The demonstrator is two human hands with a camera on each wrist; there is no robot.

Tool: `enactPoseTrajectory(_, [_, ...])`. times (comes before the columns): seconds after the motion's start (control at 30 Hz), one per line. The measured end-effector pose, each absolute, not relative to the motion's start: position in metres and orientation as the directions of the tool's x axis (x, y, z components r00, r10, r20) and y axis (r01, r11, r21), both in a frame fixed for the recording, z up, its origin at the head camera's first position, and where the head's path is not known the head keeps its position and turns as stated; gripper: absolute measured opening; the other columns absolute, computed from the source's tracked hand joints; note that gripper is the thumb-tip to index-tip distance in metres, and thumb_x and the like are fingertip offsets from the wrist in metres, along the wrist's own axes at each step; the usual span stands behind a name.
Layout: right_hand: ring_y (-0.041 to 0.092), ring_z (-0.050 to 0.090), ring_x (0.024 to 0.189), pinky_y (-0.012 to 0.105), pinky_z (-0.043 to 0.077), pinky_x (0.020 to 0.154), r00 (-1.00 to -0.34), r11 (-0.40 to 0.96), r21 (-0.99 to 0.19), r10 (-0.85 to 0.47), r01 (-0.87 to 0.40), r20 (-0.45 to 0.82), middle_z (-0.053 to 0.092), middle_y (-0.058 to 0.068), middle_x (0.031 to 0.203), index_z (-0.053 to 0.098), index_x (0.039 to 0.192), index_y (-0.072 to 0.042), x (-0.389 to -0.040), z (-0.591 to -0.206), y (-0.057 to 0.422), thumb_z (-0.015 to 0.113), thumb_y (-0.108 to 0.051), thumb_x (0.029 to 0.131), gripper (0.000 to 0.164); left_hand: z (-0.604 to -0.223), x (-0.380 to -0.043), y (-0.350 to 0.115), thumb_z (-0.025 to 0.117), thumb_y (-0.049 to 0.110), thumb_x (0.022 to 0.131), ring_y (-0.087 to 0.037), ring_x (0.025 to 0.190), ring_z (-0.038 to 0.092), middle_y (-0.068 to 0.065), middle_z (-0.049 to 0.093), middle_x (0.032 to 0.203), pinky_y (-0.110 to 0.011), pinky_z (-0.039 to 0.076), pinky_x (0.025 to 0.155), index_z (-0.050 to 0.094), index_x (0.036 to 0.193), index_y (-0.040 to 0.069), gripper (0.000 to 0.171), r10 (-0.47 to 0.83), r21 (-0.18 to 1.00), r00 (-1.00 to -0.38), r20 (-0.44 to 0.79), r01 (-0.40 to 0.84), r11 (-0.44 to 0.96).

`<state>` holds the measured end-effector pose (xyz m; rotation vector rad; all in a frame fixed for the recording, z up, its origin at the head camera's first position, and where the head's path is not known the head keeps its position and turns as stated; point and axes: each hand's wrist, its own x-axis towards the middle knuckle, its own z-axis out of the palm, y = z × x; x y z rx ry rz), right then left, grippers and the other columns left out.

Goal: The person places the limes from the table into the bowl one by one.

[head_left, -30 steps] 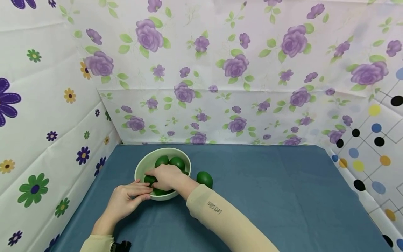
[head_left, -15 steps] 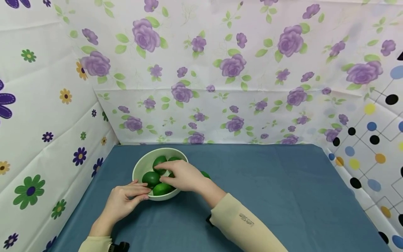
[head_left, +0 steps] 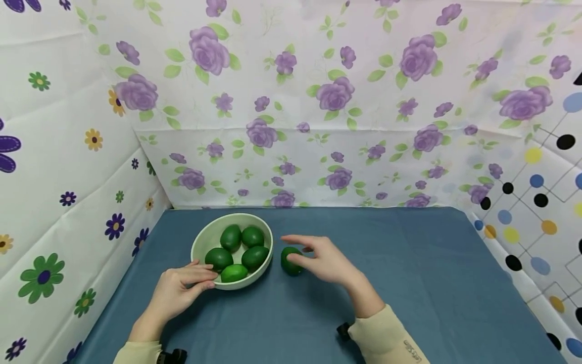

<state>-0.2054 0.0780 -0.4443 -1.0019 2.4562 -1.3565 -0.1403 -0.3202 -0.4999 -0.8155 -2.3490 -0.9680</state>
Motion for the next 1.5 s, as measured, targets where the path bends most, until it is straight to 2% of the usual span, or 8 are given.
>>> enactPoseTrajectory(0.13, [0.017, 0.057, 0.14, 0.044, 0.056, 0.11, -0.82, 0.429, -0.806, -0.561, -0.409, 0.118, 0.059, -0.011, 0.154, 0.058, 0.154, -0.035, -0.213, -0.45, 0.106, 0.066, -0.041, 0.109, 0.046, -0.498, -0.14, -0.321, 0.096, -0.003, 0.072, -0.022, 0.098, 0.08, 0.006, 0.082, 0.099, -0.018, 0.046, 0.115, 0.088, 0.1, 0.011, 0.032, 0.336, 0.461, -0.708, 0.622, 0.677, 0.574])
enactPoseTrajectory(0.23, [0.022, 0.058, 0.14, 0.049, 0.055, 0.112, -0.834, 0.468, -0.8, -0.547, -0.375, 0.072, 0.06, -0.006, 0.154, 0.057, 0.156, -0.03, -0.216, -0.45, 0.123, 0.066, -0.042, 0.109, 0.05, -0.498, -0.138, -0.321, 0.096, -0.003, 0.072, -0.021, 0.097, 0.08, 0.004, 0.082, 0.099, -0.017, 0.046, 0.115, 0.088, 0.1, 0.012, 0.032, 0.332, 0.465, -0.708, 0.623, 0.677, 0.571])
enactPoseTrajectory(0.37, [0.029, 0.058, 0.139, 0.055, 0.052, 0.115, -0.835, 0.516, -0.784, -0.55, -0.345, 0.006, 0.06, 0.003, 0.154, 0.055, 0.159, -0.025, -0.217, -0.449, 0.14, 0.067, -0.042, 0.108, 0.055, -0.499, -0.139, -0.32, 0.096, -0.002, 0.073, -0.021, 0.098, 0.08, 0.005, 0.082, 0.101, -0.017, 0.046, 0.115, 0.088, 0.1, 0.012, 0.032, 0.342, 0.464, -0.707, 0.619, 0.681, 0.567])
enactPoseTrajectory(0.53, [0.032, 0.058, 0.139, 0.058, 0.052, 0.114, -0.838, 0.597, -0.75, -0.534, -0.283, -0.109, 0.058, 0.011, 0.156, 0.053, 0.16, -0.028, -0.217, -0.449, 0.151, 0.069, -0.043, 0.107, 0.057, -0.5, -0.143, -0.32, 0.096, -0.002, 0.072, -0.023, 0.096, 0.08, 0.003, 0.082, 0.099, -0.016, 0.045, 0.115, 0.088, 0.1, 0.012, 0.033, 0.341, 0.461, -0.698, 0.629, 0.689, 0.56])
enactPoseTrajectory(0.77, [0.035, 0.056, 0.14, 0.059, 0.053, 0.112, -0.812, 0.651, -0.725, -0.536, -0.223, -0.232, 0.054, 0.013, 0.159, 0.052, 0.161, -0.023, -0.216, -0.452, 0.152, 0.071, -0.041, 0.106, 0.062, -0.499, -0.145, -0.32, 0.096, -0.001, 0.073, -0.026, 0.095, 0.08, 0.004, 0.082, 0.099, -0.015, 0.044, 0.116, 0.088, 0.099, 0.01, 0.029, 0.341, 0.467, -0.704, 0.624, 0.685, 0.559])
enactPoseTrajectory(1.03, [0.035, 0.057, 0.14, 0.058, 0.054, 0.11, -0.808, 0.664, -0.714, -0.535, -0.222, -0.246, 0.053, 0.009, 0.16, 0.052, 0.161, -0.024, -0.214, -0.453, 0.149, 0.072, -0.041, 0.105, 0.062, -0.501, -0.143, -0.32, 0.096, -0.002, 0.073, -0.023, 0.095, 0.08, 0.004, 0.082, 0.099, -0.015, 0.044, 0.115, 0.088, 0.099, 0.012, 0.03, 0.332, 0.474, -0.712, 0.619, 0.675, 0.565])
enactPoseTrajectory(1.23, [0.037, 0.058, 0.138, 0.059, 0.055, 0.109, -0.804, 0.656, -0.712, -0.551, -0.251, -0.224, 0.055, 0.015, 0.158, 0.052, 0.161, -0.019, -0.214, -0.456, 0.145, 0.073, -0.035, 0.105, 0.061, -0.501, -0.141, -0.32, 0.095, -0.001, 0.074, -0.025, 0.095, 0.08, 0.005, 0.082, 0.1, -0.015, 0.045, 0.115, 0.088, 0.099, 0.011, 0.028, 0.328, 0.489, -0.723, 0.608, 0.667, 0.562])
enactPoseTrajectory(1.5, [0.037, 0.058, 0.139, 0.056, 0.057, 0.107, -0.802, 0.634, -0.701, -0.579, -0.326, -0.15, 0.055, 0.006, 0.158, 0.054, 0.159, -0.022, -0.214, -0.462, 0.129, 0.076, -0.03, 0.104, 0.06, -0.501, -0.142, -0.32, 0.095, -0.001, 0.074, -0.025, 0.096, 0.08, 0.002, 0.082, 0.1, -0.016, 0.044, 0.116, 0.088, 0.099, 0.011, 0.029, 0.336, 0.475, -0.715, 0.613, 0.673, 0.566])
